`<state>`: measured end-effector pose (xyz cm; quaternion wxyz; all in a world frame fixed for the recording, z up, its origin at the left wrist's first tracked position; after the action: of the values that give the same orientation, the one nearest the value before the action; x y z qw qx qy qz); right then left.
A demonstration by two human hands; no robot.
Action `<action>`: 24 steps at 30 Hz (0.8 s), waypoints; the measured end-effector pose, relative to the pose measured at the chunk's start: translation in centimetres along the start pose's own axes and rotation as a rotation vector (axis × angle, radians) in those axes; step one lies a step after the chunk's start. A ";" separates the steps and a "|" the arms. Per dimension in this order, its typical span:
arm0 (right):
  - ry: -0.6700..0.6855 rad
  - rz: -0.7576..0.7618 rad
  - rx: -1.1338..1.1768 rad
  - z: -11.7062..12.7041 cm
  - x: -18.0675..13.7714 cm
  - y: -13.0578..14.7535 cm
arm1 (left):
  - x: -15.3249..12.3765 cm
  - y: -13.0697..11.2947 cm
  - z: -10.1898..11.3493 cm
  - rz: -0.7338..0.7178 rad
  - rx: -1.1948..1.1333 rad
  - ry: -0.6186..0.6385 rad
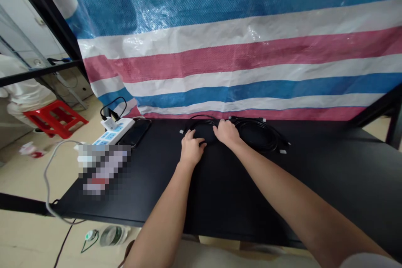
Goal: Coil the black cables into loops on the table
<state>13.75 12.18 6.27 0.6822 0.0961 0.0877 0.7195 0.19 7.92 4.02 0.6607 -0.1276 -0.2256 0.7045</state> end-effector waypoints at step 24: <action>-0.592 -0.238 0.326 5.8 -6.5 -15.7 | -0.7 0.8 2.3 0.227 0.066 -0.218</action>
<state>30.74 6.49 7.67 0.7327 0.3971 0.0106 0.5527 -1.55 6.85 5.55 0.5520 -0.0532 -0.2570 0.7915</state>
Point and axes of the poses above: each hand's wrist, its own x-axis towards the middle knuckle, its own z-axis out of the back of the hand, y = z × x, the point moved 9 cm from there along x, towards the middle knuckle, and after that the axes turned 9 degrees about z, right-handed, at the moved point
